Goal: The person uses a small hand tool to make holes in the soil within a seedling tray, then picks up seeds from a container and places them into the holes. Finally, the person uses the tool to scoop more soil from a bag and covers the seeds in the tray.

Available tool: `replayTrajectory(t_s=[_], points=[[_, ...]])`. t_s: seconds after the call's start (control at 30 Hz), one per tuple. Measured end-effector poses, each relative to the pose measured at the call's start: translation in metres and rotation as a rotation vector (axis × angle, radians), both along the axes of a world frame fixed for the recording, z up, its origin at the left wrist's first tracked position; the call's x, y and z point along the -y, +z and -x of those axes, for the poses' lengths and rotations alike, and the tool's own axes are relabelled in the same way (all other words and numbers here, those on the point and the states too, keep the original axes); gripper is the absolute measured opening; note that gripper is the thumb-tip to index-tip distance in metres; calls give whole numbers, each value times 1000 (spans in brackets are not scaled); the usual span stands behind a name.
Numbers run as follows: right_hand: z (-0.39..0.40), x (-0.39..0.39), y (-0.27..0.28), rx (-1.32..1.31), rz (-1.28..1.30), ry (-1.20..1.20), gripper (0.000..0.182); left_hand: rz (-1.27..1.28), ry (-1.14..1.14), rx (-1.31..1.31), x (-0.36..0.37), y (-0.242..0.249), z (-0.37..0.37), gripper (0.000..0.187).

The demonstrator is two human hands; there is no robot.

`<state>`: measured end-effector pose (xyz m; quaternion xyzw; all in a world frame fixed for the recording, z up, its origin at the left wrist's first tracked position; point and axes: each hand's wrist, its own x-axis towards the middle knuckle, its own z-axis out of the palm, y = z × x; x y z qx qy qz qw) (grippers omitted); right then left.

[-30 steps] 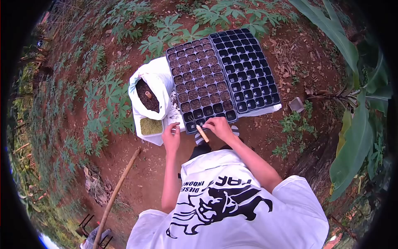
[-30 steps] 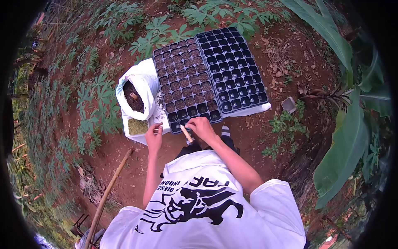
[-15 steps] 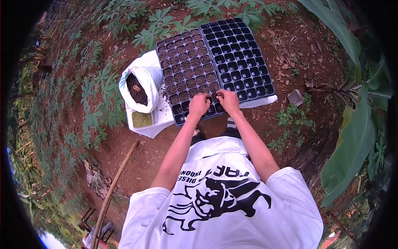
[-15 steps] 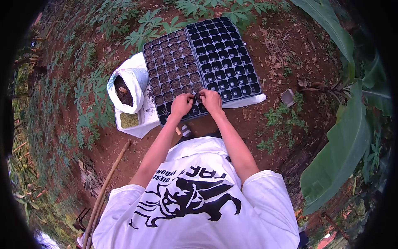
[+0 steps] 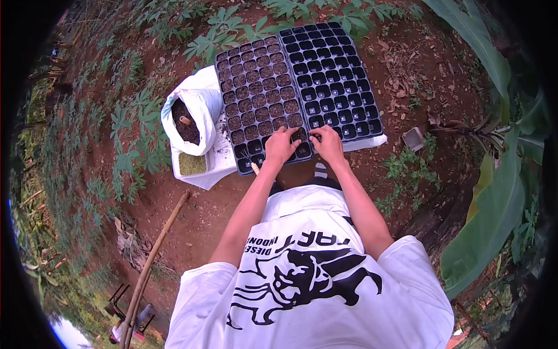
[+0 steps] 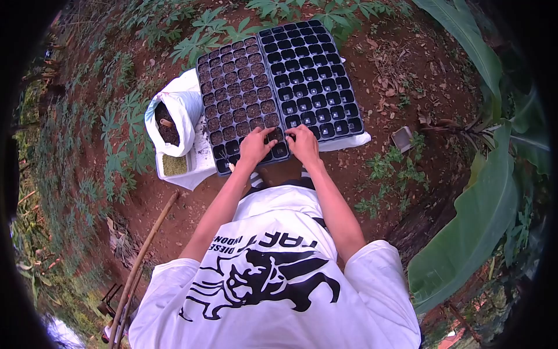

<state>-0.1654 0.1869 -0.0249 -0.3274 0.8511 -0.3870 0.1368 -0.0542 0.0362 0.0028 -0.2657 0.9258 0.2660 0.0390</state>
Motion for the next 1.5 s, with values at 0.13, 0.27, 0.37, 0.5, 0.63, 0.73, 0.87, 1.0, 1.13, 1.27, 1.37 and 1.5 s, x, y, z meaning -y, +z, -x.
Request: replayTrajectory(t_s=[0.13, 0.27, 0.37, 0.5, 0.63, 0.73, 0.87, 1.0, 1.13, 1.27, 1.37, 1.5], points=[[0, 1, 4, 53, -68, 72, 19, 58, 3, -60, -4, -9, 0, 43], [1, 3, 2, 59, -112, 113, 18, 111, 2, -104, -7, -11, 0, 41], [1, 5, 2, 67, -137, 119, 18, 130, 10, -126, -7, -16, 0, 39], [0, 5, 0, 62, -150, 119, 18, 112, 9, -118, -7, -14, -2, 35], [-1, 5, -3, 50, -130, 123, 18, 112, 13, -122, -6, -16, -2, 32], [-1, 4, -2, 34, -122, 119, 18, 117, 20, -135, -6, -16, -2, 31], [1, 5, -1, 71, -168, 126, 18, 119, 27, -120, -5, -18, -2, 28], [0, 7, 4, 112, -194, 129, 19, 104, 30, -122, -6, -22, 0, 25], [2, 9, 8, 123, -209, 139, 21, 104, 43, -130, -6, -18, 0, 23], [5, 12, 8, 94, -206, 128, 23, 150, 54, -133, -5, -15, -1, 22], [1, 14, 0, 30, -189, 169, 27, 159, 50, -121, -2, -22, -1, 21], [2, 16, 2, 29, -182, 188, 30, 163, 33, -133, -1, -20, 1, 19]])
